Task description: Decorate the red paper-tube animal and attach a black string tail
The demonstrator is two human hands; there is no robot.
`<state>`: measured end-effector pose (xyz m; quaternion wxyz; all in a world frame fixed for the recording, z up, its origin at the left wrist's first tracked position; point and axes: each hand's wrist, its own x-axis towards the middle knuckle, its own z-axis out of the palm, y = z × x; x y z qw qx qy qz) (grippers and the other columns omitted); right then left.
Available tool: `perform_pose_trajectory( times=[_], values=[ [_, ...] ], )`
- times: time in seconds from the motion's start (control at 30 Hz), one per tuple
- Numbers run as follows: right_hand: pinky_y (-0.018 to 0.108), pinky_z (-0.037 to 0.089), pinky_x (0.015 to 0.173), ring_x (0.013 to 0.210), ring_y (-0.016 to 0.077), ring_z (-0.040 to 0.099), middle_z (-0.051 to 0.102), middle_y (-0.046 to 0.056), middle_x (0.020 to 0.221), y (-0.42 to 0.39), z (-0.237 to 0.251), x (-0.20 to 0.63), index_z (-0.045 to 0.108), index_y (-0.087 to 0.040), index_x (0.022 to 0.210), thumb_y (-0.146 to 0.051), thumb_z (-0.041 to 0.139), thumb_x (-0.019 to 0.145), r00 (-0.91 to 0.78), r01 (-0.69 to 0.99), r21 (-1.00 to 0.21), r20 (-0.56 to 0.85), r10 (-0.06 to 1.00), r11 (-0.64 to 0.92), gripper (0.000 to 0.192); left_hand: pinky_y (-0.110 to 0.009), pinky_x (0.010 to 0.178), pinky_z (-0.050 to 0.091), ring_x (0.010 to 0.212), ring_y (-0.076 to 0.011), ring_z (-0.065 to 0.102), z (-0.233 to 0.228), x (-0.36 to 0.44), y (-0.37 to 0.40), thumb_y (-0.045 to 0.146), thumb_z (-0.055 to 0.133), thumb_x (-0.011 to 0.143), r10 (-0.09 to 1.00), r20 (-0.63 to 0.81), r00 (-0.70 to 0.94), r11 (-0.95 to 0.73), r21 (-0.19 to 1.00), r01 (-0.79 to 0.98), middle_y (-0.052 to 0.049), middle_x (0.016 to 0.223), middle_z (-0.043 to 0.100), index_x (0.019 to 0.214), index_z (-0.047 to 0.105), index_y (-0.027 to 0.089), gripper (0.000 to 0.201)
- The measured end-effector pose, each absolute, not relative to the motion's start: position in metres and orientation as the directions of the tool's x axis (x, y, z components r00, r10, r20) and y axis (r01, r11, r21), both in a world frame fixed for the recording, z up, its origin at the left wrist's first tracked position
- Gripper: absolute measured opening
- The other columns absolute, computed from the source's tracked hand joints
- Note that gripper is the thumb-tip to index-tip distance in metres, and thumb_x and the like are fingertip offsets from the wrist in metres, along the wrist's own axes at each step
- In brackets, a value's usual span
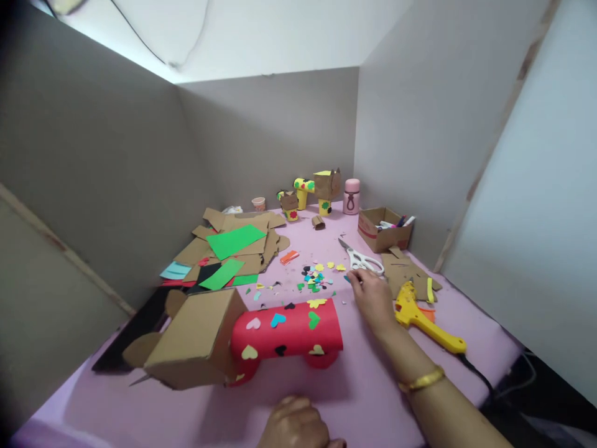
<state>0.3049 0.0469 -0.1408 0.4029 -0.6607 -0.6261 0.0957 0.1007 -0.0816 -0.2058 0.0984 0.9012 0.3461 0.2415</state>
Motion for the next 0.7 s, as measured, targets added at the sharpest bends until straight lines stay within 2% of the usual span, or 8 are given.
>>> perform_pose_trajectory(
  times=[0.07, 0.13, 0.27, 0.37, 0.43, 0.5, 0.6, 0.7],
  values=[
    [0.029, 0.046, 0.057, 0.058, 0.0175, 0.058, 0.062, 0.004, 0.072, 0.018, -0.139, 0.311, 0.06, -0.013, 0.086, -0.038, 0.043, 0.093, 0.218, 0.63, -0.765, 0.345, 0.913, 0.138, 0.031, -0.028, 0.051, 0.041, 0.05, -0.0167, 0.057, -0.193, 0.102, -0.083, 0.033, 0.047, 0.086, 0.679, 0.43, 0.595, -0.731, 0.324, 0.601, -0.002, 0.048, 0.06, 0.051, 0.056, 0.019, 0.039],
    [0.026, 0.045, 0.05, 0.051, 0.0159, 0.056, 0.06, 0.003, 0.065, -0.017, -0.141, 0.311, 0.058, -0.014, 0.08, -0.044, 0.041, 0.092, 0.186, 0.508, -0.846, 0.294, 0.938, 0.164, 0.036, -0.026, 0.054, 0.042, 0.055, -0.0159, 0.059, -0.173, 0.102, -0.087, 0.023, 0.048, 0.084, 0.742, 0.395, 0.542, -0.671, 0.421, 0.611, -0.002, 0.056, 0.064, 0.058, 0.058, 0.019, 0.028],
    [0.023, 0.043, 0.044, 0.047, 0.0145, 0.055, 0.061, 0.001, 0.06, -0.081, -0.155, 0.292, 0.059, -0.014, 0.075, -0.042, 0.047, 0.088, 0.042, 0.356, -0.917, 0.207, 0.977, 0.179, 0.033, -0.024, 0.067, 0.047, 0.074, -0.0157, 0.063, -0.147, 0.098, -0.095, 0.018, 0.048, 0.086, 0.881, 0.308, 0.359, -0.465, 0.703, 0.539, -0.004, 0.081, 0.069, 0.086, 0.064, 0.018, 0.016],
    [0.024, 0.043, 0.045, 0.047, 0.0153, 0.055, 0.059, 0.0, 0.054, -0.105, -0.163, 0.273, 0.06, -0.015, 0.071, -0.036, 0.047, 0.089, -0.034, 0.322, -0.922, 0.215, 0.976, 0.215, 0.03, -0.026, 0.074, 0.051, 0.084, -0.0176, 0.065, -0.149, 0.097, -0.097, 0.021, 0.054, 0.083, 0.909, 0.306, 0.284, -0.41, 0.784, 0.466, -0.007, 0.098, 0.069, 0.11, 0.06, 0.018, 0.028],
    [0.026, 0.045, 0.054, 0.056, 0.0172, 0.058, 0.062, 0.002, 0.06, -0.11, -0.163, 0.265, 0.063, -0.015, 0.071, -0.032, 0.05, 0.087, -0.067, 0.33, -0.903, 0.267, 0.961, 0.274, 0.027, -0.027, 0.077, 0.052, 0.087, -0.0176, 0.065, -0.153, 0.097, -0.097, 0.022, 0.054, 0.083, 0.903, 0.307, 0.301, -0.418, 0.793, 0.443, -0.007, 0.101, 0.069, 0.112, 0.059, 0.019, 0.03],
    [0.027, 0.046, 0.062, 0.065, 0.0184, 0.061, 0.066, 0.004, 0.069, -0.11, -0.162, 0.261, 0.067, -0.016, 0.073, -0.028, 0.052, 0.086, -0.092, 0.344, -0.879, 0.319, 0.943, 0.331, 0.024, -0.024, 0.076, 0.052, 0.085, -0.0163, 0.066, -0.156, 0.099, -0.097, 0.019, 0.053, 0.083, 0.888, 0.307, 0.342, -0.442, 0.776, 0.45, -0.004, 0.096, 0.071, 0.102, 0.064, 0.021, 0.022],
    [0.028, 0.046, 0.063, 0.066, 0.0186, 0.061, 0.067, 0.005, 0.071, -0.108, -0.162, 0.26, 0.068, -0.017, 0.074, -0.026, 0.05, 0.087, -0.102, 0.358, -0.856, 0.361, 0.927, 0.373, 0.023, -0.02, 0.07, 0.051, 0.076, -0.0145, 0.068, -0.155, 0.101, -0.095, 0.02, 0.053, 0.084, 0.879, 0.306, 0.366, -0.464, 0.725, 0.509, 0.0, 0.084, 0.073, 0.087, 0.068, 0.023, 0.016],
    [0.028, 0.047, 0.063, 0.069, 0.0193, 0.062, 0.067, 0.006, 0.075, -0.106, -0.165, 0.264, 0.068, -0.017, 0.078, -0.025, 0.05, 0.087, -0.081, 0.359, -0.856, 0.369, 0.926, 0.373, 0.022, -0.017, 0.064, 0.05, 0.069, -0.0135, 0.067, -0.151, 0.105, -0.09, 0.024, 0.052, 0.086, 0.881, 0.283, 0.378, -0.463, 0.678, 0.571, 0.001, 0.076, 0.073, 0.08, 0.067, 0.023, 0.016]
  ],
)
